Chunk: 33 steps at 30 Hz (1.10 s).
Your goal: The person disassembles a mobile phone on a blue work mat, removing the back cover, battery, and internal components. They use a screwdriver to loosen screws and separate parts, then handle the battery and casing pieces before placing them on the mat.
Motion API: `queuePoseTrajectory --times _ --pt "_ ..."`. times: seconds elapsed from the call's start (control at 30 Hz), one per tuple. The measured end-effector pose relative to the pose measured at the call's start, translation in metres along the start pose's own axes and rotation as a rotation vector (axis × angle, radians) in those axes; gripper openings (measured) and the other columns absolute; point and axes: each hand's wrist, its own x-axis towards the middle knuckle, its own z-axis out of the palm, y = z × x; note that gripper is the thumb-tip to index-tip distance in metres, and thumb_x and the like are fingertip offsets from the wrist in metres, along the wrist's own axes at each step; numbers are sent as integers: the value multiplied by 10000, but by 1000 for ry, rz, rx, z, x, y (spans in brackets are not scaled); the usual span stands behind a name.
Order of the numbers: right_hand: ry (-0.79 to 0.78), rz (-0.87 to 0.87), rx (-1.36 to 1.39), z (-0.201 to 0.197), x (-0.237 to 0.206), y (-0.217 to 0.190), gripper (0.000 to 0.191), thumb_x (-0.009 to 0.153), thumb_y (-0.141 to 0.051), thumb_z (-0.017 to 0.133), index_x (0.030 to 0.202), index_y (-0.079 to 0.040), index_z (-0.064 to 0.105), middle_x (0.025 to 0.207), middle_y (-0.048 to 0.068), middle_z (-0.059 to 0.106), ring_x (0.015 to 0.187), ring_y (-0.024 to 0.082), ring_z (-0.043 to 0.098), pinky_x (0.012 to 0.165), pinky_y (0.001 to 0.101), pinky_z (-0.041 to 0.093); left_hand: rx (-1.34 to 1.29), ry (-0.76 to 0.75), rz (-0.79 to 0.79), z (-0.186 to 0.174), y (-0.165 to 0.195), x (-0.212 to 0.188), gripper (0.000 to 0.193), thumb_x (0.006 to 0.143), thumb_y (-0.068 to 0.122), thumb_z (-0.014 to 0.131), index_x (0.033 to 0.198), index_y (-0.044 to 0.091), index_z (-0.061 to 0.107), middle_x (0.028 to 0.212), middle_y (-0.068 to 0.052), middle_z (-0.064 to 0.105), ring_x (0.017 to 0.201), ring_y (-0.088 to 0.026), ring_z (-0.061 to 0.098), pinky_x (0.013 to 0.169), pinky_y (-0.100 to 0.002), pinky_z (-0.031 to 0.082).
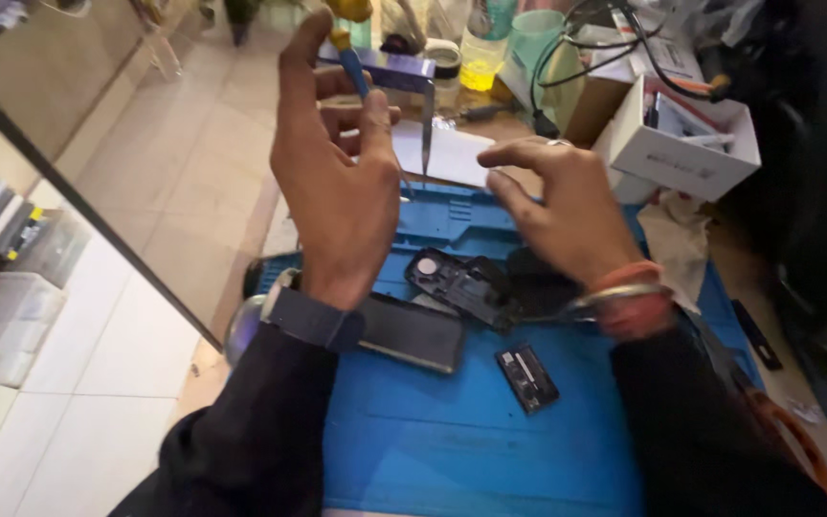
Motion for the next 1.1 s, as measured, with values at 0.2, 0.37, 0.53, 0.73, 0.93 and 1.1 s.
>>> queuePoseTrajectory --times 0.2,0.37,0.53,0.73,0.93,1.1 --pt "-10 143 50 -41 -11 -25 258 928 -208 685 1159 -129 766 1047 85 796 971 183 772 812 347 577 -2 3 -11 -2 8 3 499 1058 -9 646 1498 101 439 1160 -118 686 1039 -190 739 784 -298 598" --pt "39 247 107 -72 -44 -45 257 886 -178 704 1126 -106 761 999 67 806 934 158 788 813 308 588 -135 -144 -195 -2 35 14 465 952 7 659 1377 28 470 1054 -129 680 919 -177 756 740 -287 626" --pt "56 381 103 -86 -75 -61 251 849 -179 710 1073 -113 801 953 41 845 861 143 736 770 297 590 -66 -253 -396 -16 64 14 465 882 40 683 1314 47 511 977 -113 691 860 -168 791 657 -272 611" --pt "-82 555 398 -70 -84 -59 358 865 -188 688 1205 -111 770 1080 25 786 957 96 758 792 281 598 -108 -372 -595 -27 73 6 403 839 34 711 1218 22 573 870 -117 742 785 -171 798 630 -270 635" --pt "-234 519 623 -51 -75 -72 591 849 -171 720 1421 -132 578 1137 50 742 987 123 740 879 284 616 -4 -468 -619 -26 79 -4 358 816 85 768 1133 23 613 785 -129 787 681 -163 779 571 -283 628" --pt "-246 482 755 -44 -61 -80 593 852 -110 694 1430 -105 559 994 79 737 858 131 761 743 296 654 103 -532 -476 -20 91 -4 318 822 153 798 1074 28 650 750 -144 813 653 -147 788 556 -275 597"
